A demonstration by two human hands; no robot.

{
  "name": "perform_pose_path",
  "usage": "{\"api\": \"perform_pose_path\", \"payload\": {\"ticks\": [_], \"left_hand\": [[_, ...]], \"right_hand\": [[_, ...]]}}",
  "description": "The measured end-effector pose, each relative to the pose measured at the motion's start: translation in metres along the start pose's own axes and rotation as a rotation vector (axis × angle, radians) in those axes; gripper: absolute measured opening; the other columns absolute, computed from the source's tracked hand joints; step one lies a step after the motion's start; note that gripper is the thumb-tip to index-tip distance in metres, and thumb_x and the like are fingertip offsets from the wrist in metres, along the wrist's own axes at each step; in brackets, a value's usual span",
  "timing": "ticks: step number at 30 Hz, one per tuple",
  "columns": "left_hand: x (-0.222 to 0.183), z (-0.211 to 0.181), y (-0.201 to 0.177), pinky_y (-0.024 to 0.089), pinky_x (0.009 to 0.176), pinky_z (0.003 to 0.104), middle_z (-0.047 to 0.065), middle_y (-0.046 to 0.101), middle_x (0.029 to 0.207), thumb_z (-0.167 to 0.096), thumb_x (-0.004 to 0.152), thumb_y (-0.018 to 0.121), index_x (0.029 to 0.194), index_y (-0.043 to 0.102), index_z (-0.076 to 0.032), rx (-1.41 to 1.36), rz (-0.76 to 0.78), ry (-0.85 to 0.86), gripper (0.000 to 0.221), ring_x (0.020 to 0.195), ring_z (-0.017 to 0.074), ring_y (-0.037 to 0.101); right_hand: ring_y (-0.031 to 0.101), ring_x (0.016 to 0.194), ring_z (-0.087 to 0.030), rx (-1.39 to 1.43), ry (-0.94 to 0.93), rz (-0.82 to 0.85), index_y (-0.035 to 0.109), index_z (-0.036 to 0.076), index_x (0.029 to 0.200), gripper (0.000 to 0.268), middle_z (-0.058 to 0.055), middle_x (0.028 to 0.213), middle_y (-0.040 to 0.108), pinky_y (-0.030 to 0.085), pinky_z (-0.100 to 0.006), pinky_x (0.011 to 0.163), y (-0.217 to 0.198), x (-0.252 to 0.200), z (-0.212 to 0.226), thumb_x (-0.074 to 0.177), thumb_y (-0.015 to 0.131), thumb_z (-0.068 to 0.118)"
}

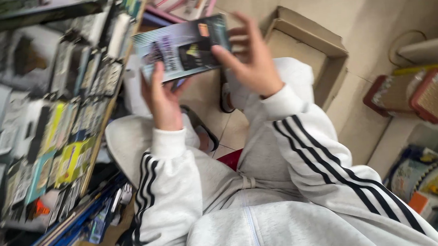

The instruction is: The person sorts through and organizes mobile phone screen protectors and accessories from a cardboard box, placing them onto shelves.

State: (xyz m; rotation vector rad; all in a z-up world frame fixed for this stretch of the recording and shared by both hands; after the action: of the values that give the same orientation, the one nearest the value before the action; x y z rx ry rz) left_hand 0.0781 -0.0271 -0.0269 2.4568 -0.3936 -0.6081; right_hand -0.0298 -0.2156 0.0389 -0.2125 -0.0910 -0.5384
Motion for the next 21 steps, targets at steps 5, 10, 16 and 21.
{"api": "perform_pose_path", "payload": {"ticks": [5,10,16,21], "left_hand": [[-0.010,0.002,0.012,0.062,0.080,0.038,0.013,0.064,0.128,-0.025,0.091,0.068,0.141,0.048,-0.011,0.012,0.034,-0.022,0.055,0.108,0.0259,0.066],[-0.017,0.003,0.030,0.058,0.074,0.027,0.009,0.062,0.131,-0.032,0.099,0.063,0.145,0.043,-0.014,0.180,0.276,0.010,0.053,0.104,0.0187,0.066],[-0.027,0.016,0.054,0.060,0.078,0.023,0.008,0.064,0.130,-0.023,0.098,0.066,0.145,0.046,-0.010,0.412,0.522,-0.055,0.053,0.099,0.0177,0.070],[-0.035,0.020,0.066,0.059,0.078,0.025,0.011,0.063,0.128,-0.018,0.096,0.065,0.140,0.048,-0.006,0.548,0.578,-0.047,0.048,0.095,0.0197,0.070]], "right_hand": [[0.067,0.092,-0.021,0.348,0.101,-0.040,0.037,0.007,0.144,0.052,-0.022,0.115,0.066,0.060,-0.027,0.072,0.006,-0.001,-0.002,0.101,0.065,0.010],[0.068,0.089,-0.018,0.374,0.001,-0.077,0.043,0.011,0.144,0.041,-0.018,0.114,0.070,0.057,-0.025,0.069,-0.045,0.005,-0.006,0.107,0.059,0.015],[0.066,0.112,-0.028,0.420,0.192,-0.497,0.050,0.009,0.137,0.044,-0.018,0.131,0.058,0.065,-0.036,0.086,-0.185,-0.047,-0.088,0.100,0.060,0.030],[0.076,0.094,-0.021,0.251,0.446,-0.883,0.048,0.013,0.135,0.043,-0.018,0.128,0.065,0.067,-0.024,0.069,-0.304,-0.160,-0.235,0.098,0.063,0.031]]}}
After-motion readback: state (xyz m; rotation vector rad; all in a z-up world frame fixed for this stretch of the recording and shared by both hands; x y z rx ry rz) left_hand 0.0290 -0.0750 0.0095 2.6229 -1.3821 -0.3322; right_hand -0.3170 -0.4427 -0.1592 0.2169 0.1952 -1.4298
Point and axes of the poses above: each hand's wrist, its own x-axis towards the middle knuckle, its own y-axis out of the palm, z = x × y, the point moved 8 cm from there along x, towards the middle knuckle
